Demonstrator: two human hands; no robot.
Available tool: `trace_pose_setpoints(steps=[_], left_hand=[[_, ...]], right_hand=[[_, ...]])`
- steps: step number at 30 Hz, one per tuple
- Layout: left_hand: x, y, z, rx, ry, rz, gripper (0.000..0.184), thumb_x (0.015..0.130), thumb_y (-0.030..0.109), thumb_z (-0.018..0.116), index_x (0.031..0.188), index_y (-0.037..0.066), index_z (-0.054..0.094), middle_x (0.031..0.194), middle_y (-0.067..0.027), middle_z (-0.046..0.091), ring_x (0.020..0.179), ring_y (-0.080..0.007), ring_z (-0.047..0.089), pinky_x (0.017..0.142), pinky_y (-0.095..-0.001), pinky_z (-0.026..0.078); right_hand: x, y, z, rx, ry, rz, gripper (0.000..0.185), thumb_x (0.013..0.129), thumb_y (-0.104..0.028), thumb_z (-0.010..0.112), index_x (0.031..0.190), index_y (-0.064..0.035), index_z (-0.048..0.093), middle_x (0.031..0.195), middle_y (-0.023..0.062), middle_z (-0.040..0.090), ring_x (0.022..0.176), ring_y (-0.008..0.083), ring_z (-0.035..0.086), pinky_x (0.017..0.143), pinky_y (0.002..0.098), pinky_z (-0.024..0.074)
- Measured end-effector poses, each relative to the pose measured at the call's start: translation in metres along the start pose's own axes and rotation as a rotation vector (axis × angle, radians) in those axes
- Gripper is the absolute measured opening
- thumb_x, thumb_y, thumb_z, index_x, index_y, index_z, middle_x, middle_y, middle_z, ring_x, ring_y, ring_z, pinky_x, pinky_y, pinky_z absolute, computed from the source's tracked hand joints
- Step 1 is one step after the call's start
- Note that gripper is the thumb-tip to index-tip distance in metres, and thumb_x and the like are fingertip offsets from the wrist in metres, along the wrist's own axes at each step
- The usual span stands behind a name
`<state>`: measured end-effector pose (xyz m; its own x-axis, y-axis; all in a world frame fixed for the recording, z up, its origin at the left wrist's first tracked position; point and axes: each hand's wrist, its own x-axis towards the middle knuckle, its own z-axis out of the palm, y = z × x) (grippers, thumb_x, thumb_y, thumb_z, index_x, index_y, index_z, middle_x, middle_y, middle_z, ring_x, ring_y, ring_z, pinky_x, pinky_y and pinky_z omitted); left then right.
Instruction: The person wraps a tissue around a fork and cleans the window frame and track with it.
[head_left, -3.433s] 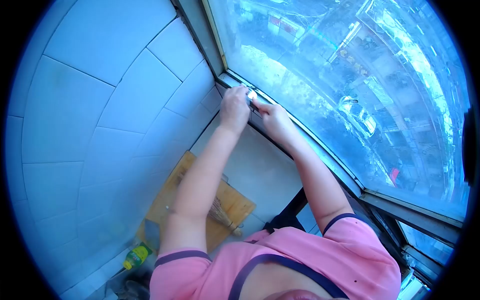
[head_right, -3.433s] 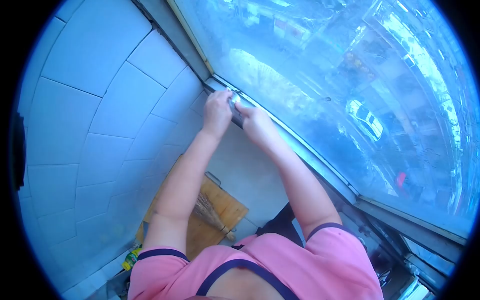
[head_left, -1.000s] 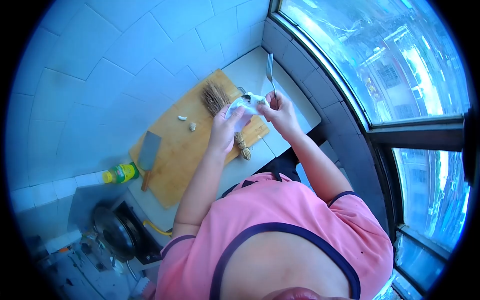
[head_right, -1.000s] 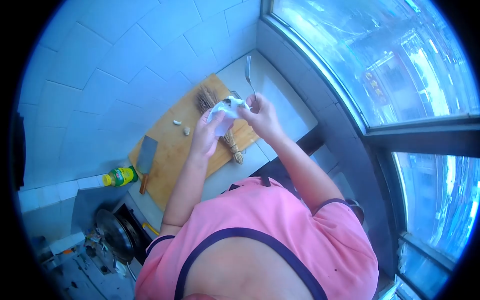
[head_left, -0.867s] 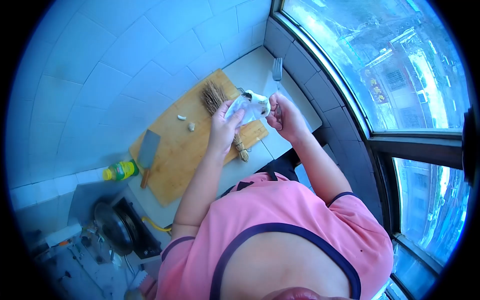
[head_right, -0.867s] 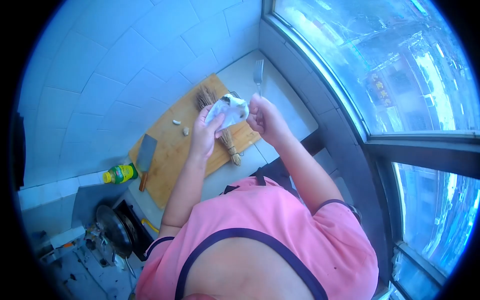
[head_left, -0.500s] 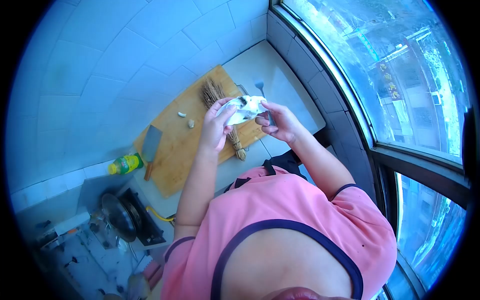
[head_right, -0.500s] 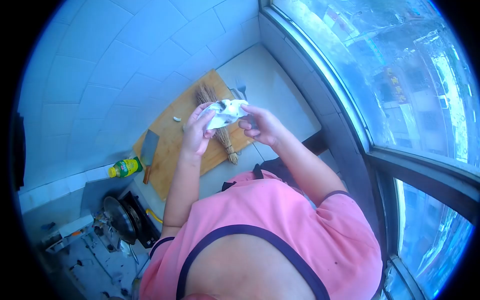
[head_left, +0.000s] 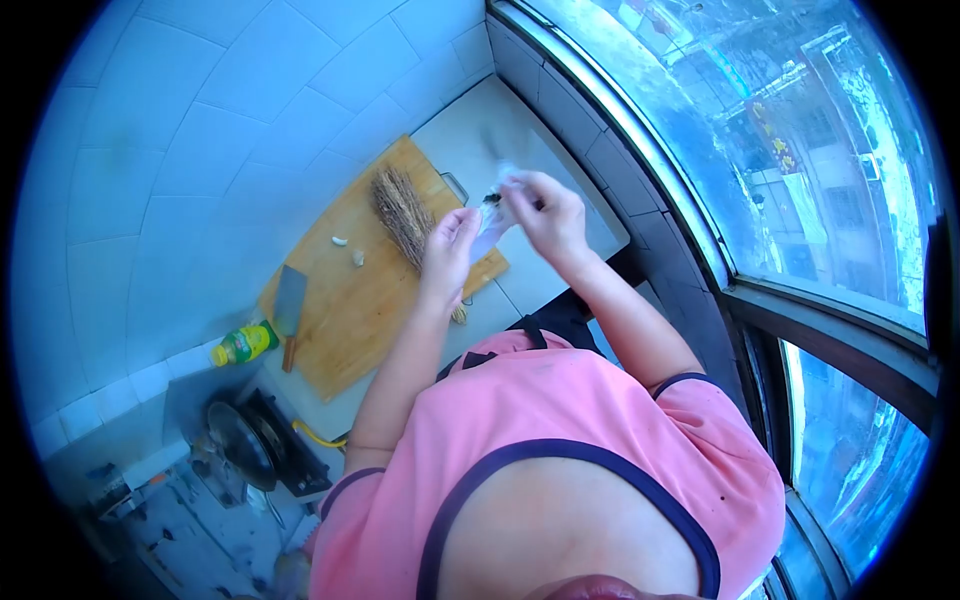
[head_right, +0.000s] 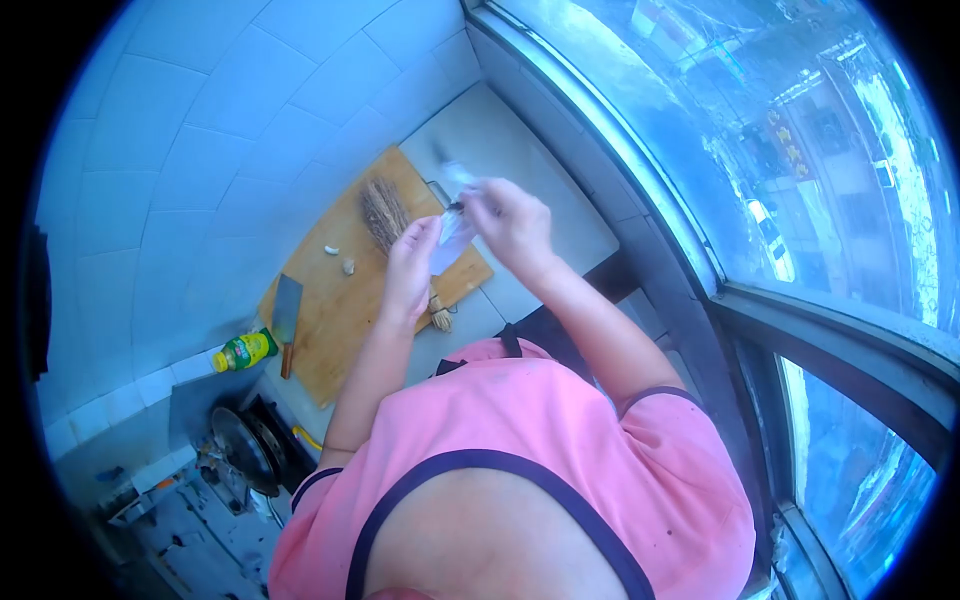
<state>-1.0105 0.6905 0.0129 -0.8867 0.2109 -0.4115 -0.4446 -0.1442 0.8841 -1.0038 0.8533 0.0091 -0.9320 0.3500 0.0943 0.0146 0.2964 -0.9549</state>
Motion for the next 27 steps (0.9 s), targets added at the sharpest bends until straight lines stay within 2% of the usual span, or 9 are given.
trace_pose_setpoints(steps=[2, 4, 7, 10, 14, 18, 22, 25, 27], left_hand=[[-0.002, 0.007, 0.010, -0.060, -0.057, -0.054, 0.033, 0.097, 0.024, 0.052, 0.120, 0.000, 0.052, 0.103, -0.0057, 0.063, 0.096, -0.0134, 0.061, 0.088, -0.0304, 0.049], [-0.004, 0.014, 0.018, -0.271, -0.060, -0.072, 0.036, 0.097, 0.033, 0.052, 0.113, 0.001, 0.057, 0.101, -0.0051, 0.063, 0.093, -0.0124, 0.061, 0.085, -0.0289, 0.049], [0.000, 0.010, 0.012, -0.311, -0.072, -0.062, 0.034, 0.097, 0.027, 0.054, 0.119, 0.002, 0.055, 0.108, -0.0067, 0.063, 0.098, -0.0152, 0.061, 0.087, -0.0306, 0.048], [0.000, 0.009, 0.007, -0.266, -0.034, -0.072, 0.032, 0.096, 0.022, 0.055, 0.121, 0.002, 0.056, 0.113, -0.0084, 0.063, 0.103, -0.0174, 0.061, 0.089, -0.0323, 0.048], [-0.007, 0.018, 0.020, -0.190, -0.057, -0.043, 0.031, 0.097, 0.023, 0.054, 0.117, 0.000, 0.058, 0.109, -0.0090, 0.064, 0.099, -0.0162, 0.062, 0.087, -0.0304, 0.049], [-0.011, 0.026, 0.030, -0.175, -0.111, -0.041, 0.034, 0.097, 0.026, 0.053, 0.114, -0.003, 0.059, 0.104, -0.0096, 0.065, 0.097, -0.0161, 0.063, 0.085, -0.0293, 0.049], [-0.010, 0.030, 0.030, -0.184, -0.116, -0.071, 0.035, 0.096, 0.027, 0.054, 0.112, -0.004, 0.060, 0.104, -0.0106, 0.064, 0.096, -0.0163, 0.063, 0.085, -0.0300, 0.049], [0.000, 0.022, 0.020, -0.164, -0.151, -0.090, 0.039, 0.095, 0.028, 0.057, 0.117, -0.003, 0.056, 0.105, -0.0107, 0.063, 0.094, -0.0162, 0.062, 0.087, -0.0304, 0.048], [0.002, 0.022, 0.027, -0.107, -0.032, 0.069, 0.040, 0.092, 0.025, 0.063, 0.120, -0.002, 0.052, 0.106, -0.0097, 0.061, 0.094, -0.0159, 0.060, 0.087, -0.0309, 0.048]], right_hand=[[-0.011, -0.019, -0.005, -0.274, -0.118, -0.427, 0.027, 0.084, -0.016, 0.066, 0.110, -0.0083, 0.065, 0.076, 0.0043, 0.062, 0.060, 0.0073, 0.057, 0.054, 0.0264, 0.0465], [-0.024, -0.024, -0.007, -0.244, -0.132, -0.449, 0.030, 0.082, -0.010, 0.065, 0.113, -0.0073, 0.064, 0.078, 0.0051, 0.062, 0.058, 0.0070, 0.054, 0.053, 0.0241, 0.0435], [-0.034, -0.024, -0.020, 0.100, -0.109, -0.145, 0.040, 0.080, -0.004, 0.065, 0.120, -0.0049, 0.058, 0.077, 0.0017, 0.059, 0.052, 0.0042, 0.046, 0.049, 0.0196, 0.0373], [-0.030, -0.010, -0.032, 0.143, -0.010, -0.028, 0.022, 0.084, -0.002, 0.063, 0.105, -0.0022, 0.059, 0.076, -0.0021, 0.057, 0.058, 0.0011, 0.045, 0.052, 0.0182, 0.0354], [-0.025, -0.001, -0.038, 0.237, -0.045, -0.027, 0.011, 0.087, -0.004, 0.064, 0.096, 0.0000, 0.060, 0.074, -0.0045, 0.054, 0.063, -0.0005, 0.045, 0.055, 0.0177, 0.0354], [-0.022, -0.021, -0.040, 0.123, -0.110, -0.187, 0.024, 0.082, -0.006, 0.070, 0.104, -0.0037, 0.064, 0.083, -0.0002, 0.051, 0.059, 0.0052, 0.044, 0.056, 0.0193, 0.0369], [-0.015, -0.012, -0.042, -0.022, -0.189, -0.223, 0.025, 0.078, -0.014, 0.075, 0.100, -0.0047, 0.067, 0.092, 0.0025, 0.050, 0.060, 0.0067, 0.045, 0.056, 0.0217, 0.0375], [-0.015, -0.009, -0.044, 0.065, -0.245, -0.050, 0.024, 0.081, -0.022, 0.074, 0.092, -0.0023, 0.066, 0.091, 0.0018, 0.052, 0.062, 0.0070, 0.046, 0.058, 0.0224, 0.0388], [-0.014, -0.010, -0.046, 0.114, -0.270, 0.036, 0.024, 0.083, -0.023, 0.073, 0.091, -0.0014, 0.066, 0.091, 0.0017, 0.052, 0.062, 0.0072, 0.046, 0.058, 0.0222, 0.0391]])
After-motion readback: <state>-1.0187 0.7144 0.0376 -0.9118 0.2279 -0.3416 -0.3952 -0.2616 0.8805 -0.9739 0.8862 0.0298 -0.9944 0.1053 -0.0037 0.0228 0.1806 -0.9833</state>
